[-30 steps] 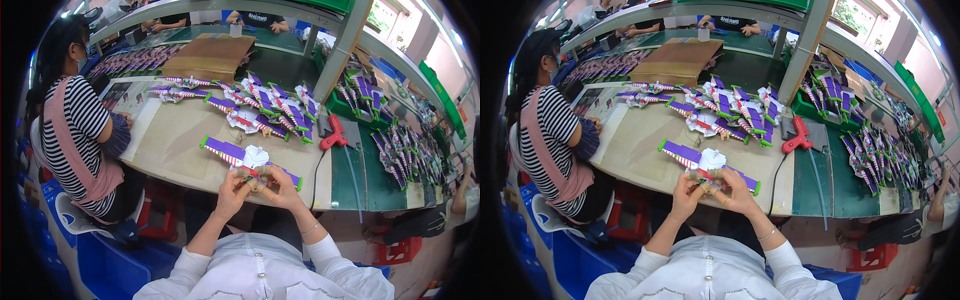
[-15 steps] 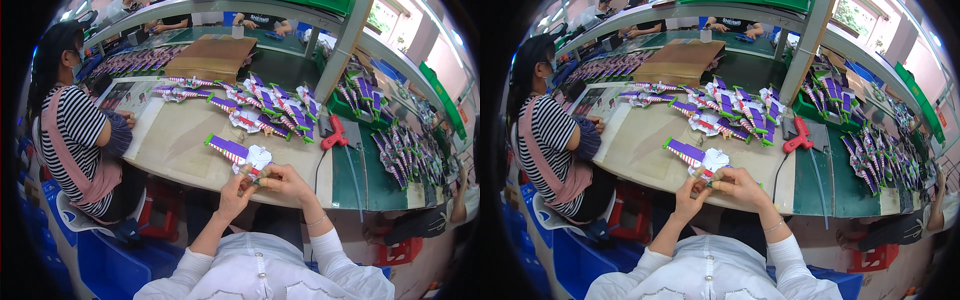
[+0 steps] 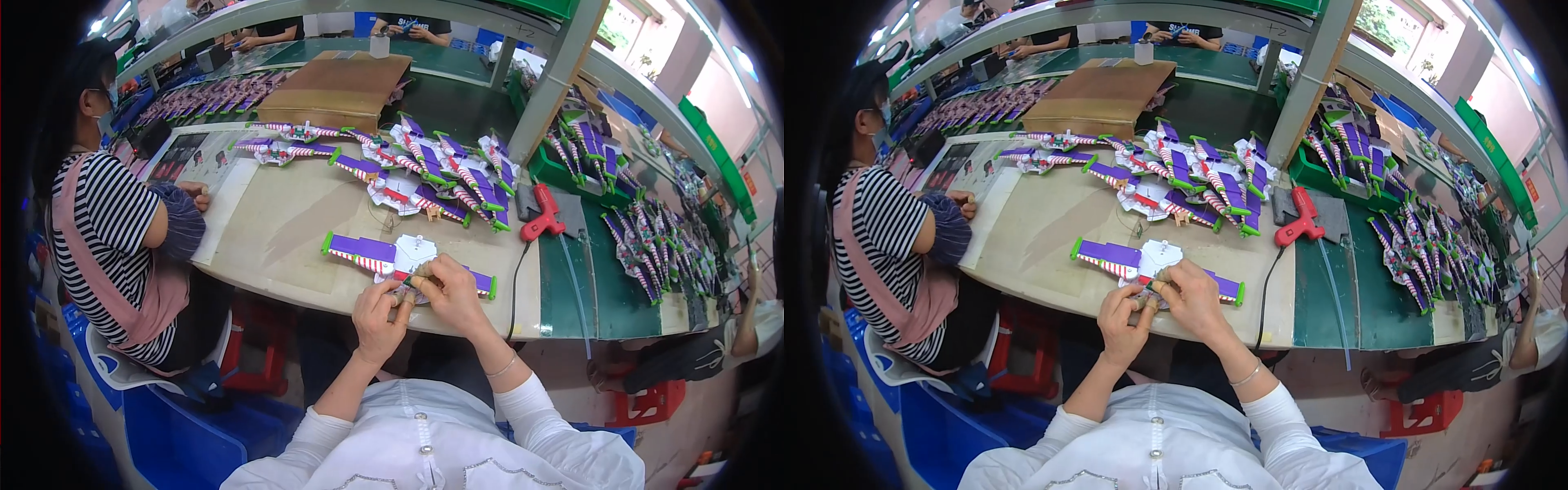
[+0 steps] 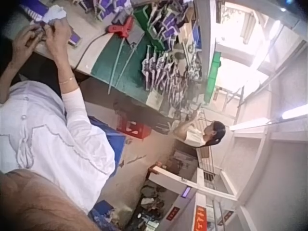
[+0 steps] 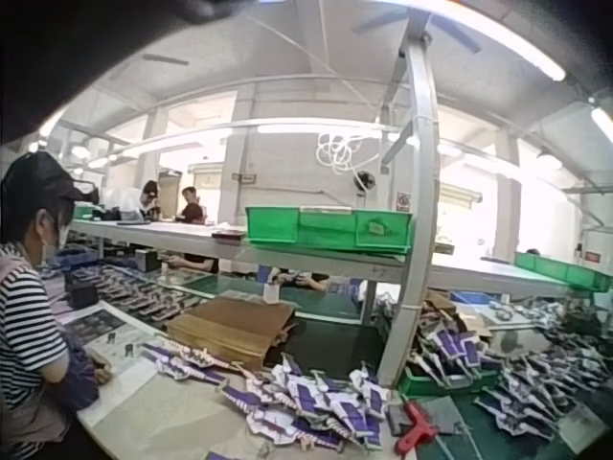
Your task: The person assembles toy wing components by hand, applies glue with a glue gun, loads a glue stick into the glue gun, and retrieves additional toy parts from a bin to continue assembly.
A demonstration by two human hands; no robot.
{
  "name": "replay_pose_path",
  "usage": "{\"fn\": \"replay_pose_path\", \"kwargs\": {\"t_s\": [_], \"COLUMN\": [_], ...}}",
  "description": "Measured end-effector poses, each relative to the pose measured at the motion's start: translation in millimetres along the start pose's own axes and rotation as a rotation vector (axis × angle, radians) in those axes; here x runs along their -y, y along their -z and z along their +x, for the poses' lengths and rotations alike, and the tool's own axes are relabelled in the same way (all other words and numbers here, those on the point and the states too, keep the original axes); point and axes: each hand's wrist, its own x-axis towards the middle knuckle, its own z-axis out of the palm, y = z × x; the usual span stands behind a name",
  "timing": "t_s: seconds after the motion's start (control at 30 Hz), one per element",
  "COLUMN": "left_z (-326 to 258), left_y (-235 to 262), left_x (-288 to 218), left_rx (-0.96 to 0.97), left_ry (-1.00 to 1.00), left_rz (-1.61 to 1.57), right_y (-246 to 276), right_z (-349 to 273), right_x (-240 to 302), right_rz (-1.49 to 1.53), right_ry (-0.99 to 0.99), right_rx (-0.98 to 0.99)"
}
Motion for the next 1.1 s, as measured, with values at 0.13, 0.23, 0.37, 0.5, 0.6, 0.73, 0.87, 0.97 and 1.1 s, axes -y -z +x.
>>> {"fn": "replay_pose_path", "kwargs": {"t_s": [0.13,0.23,0.37,0.5,0.6,0.73,0.87,0.97,1.1], "left_z": [1.2,2.8,4.0,4.1,4.8,4.2,4.2,4.8,8.6], "left_y": [-2.5,-4.1,-7.5,-10.1,-9.3,-5.7,2.4,3.3,5.6], "left_x": [-2.7,-3.4,-1.7,1.4,1.8,1.7,4.1,8.1,7.6], "left_rx": [-0.018,-0.034,-0.07,-0.08,-0.068,-0.04,0.039,0.071,0.088], "left_ry": [0.006,-0.003,0.024,0.001,-0.032,-0.032,-0.14,-0.139,-0.143], "left_rz": [0.023,0.041,0.028,0.029,0.056,0.063,0.062,0.051,0.057], "right_y": [-3.0,-3.7,-4.8,-5.4,-4.8,-1.1,-2.3,-5.0,-6.4], "right_z": [1.7,1.8,4.3,5.9,6.1,7.2,11.3,19.6,23.4], "right_x": [1.7,3.2,3.9,-0.1,-0.2,8.4,19.4,26.0,27.5], "right_rz": [-0.103,-0.133,-0.122,-0.126,-0.194,-0.273,-0.535,-0.614,-0.642], "right_ry": [0.021,0.038,0.03,0.078,0.145,0.162,0.272,0.255,0.274], "right_rx": [-0.017,-0.029,-0.027,-0.046,-0.043,0.047,0.135,0.201,0.245]}}
